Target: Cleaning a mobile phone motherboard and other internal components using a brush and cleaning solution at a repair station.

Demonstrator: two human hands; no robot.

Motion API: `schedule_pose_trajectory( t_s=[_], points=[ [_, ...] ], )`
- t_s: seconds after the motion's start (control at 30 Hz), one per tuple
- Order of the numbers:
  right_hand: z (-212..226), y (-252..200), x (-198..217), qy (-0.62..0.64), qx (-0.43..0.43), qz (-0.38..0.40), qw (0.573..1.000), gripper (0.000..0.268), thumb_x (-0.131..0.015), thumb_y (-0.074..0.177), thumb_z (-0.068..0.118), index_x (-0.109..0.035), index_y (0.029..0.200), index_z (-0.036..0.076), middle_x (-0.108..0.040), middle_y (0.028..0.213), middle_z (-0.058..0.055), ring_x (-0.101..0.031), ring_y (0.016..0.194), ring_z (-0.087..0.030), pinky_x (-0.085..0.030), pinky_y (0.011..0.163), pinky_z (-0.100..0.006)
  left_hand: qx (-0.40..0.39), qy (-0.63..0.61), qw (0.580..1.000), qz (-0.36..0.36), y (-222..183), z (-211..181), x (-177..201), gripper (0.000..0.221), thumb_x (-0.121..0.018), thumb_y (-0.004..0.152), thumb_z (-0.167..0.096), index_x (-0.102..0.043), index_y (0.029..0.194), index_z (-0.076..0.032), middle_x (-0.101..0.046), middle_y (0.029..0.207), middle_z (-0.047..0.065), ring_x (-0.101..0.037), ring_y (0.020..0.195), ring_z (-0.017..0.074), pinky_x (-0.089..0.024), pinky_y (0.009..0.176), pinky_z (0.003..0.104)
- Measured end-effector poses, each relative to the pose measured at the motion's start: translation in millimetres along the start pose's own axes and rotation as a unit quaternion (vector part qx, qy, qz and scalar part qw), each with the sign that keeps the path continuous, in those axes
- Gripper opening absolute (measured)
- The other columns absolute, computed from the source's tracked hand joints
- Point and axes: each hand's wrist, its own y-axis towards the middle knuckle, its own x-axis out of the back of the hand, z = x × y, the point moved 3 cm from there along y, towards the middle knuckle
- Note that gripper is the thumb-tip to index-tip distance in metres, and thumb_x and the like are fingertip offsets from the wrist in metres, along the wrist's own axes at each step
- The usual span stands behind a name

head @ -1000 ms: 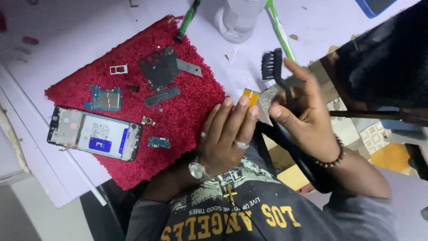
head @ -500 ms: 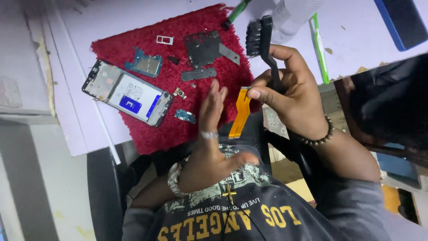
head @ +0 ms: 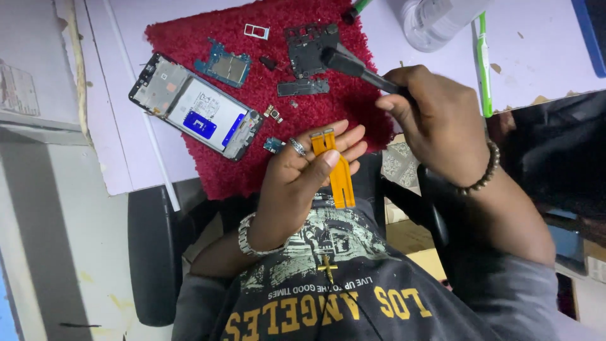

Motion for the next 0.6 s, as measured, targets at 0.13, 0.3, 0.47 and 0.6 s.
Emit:
schedule_pose_trajectory(
  t_s=[0.13, 0.3, 0.47, 0.6],
  points=[
    [-29.8, -0.6, -21.2, -0.132, 0.113, 0.031, 0.984, 0.022, -0.079, 0.116, 0.021, -0.071, 0.109, 0.002, -0.063, 0.094, -0.011, -0.051, 0.081, -0.030, -0.043, 0.072, -0.041, -0.016, -0.020, 0.999, 0.029, -7.0, 1.8, 0.1, 0.050, -0.055, 0.112, -0.021, -0.042, 0.154, 0.003, -0.049, 0.160, 0.036, -0.055, 0.147, 0.0529, -0.054, 0.121, 0.055],
    [-29.3, 6.8, -21.3, -0.217, 0.167, 0.043, 0.961, 0.034, -0.074, 0.114, 0.040, -0.075, 0.133, 0.012, -0.072, 0.122, -0.007, -0.063, 0.109, -0.028, -0.047, 0.090, -0.041, -0.017, -0.068, 0.997, 0.045, -7.3, 5.4, -1.4, 0.053, -0.057, 0.113, -0.022, -0.040, 0.158, 0.001, -0.045, 0.163, 0.038, -0.051, 0.151, 0.0550, -0.049, 0.126, 0.059],
    [-1.6, 33.6, 18.0, -0.393, 0.283, -0.025, 0.875, 0.019, -0.069, 0.125, 0.041, -0.077, 0.124, 0.024, -0.079, 0.133, 0.000, -0.075, 0.128, -0.021, -0.055, 0.113, -0.035, 0.008, -0.080, 0.996, 0.034, -7.9, 7.9, 2.1, 0.055, -0.057, 0.112, -0.021, -0.038, 0.159, 0.000, -0.045, 0.162, 0.039, -0.050, 0.150, 0.0552, -0.049, 0.124, 0.059],
    [-14.0, 55.4, 28.8, -0.687, 0.274, 0.049, 0.671, 0.030, -0.054, 0.134, 0.043, -0.056, 0.163, 0.036, -0.055, 0.168, 0.015, -0.046, 0.160, -0.009, -0.031, 0.134, -0.032, -0.002, -0.074, 0.996, 0.052, -10.5, 4.9, 1.8, 0.053, -0.055, 0.114, -0.022, -0.037, 0.160, -0.002, -0.043, 0.165, 0.038, -0.048, 0.153, 0.0550, -0.046, 0.127, 0.059]
  ],
)
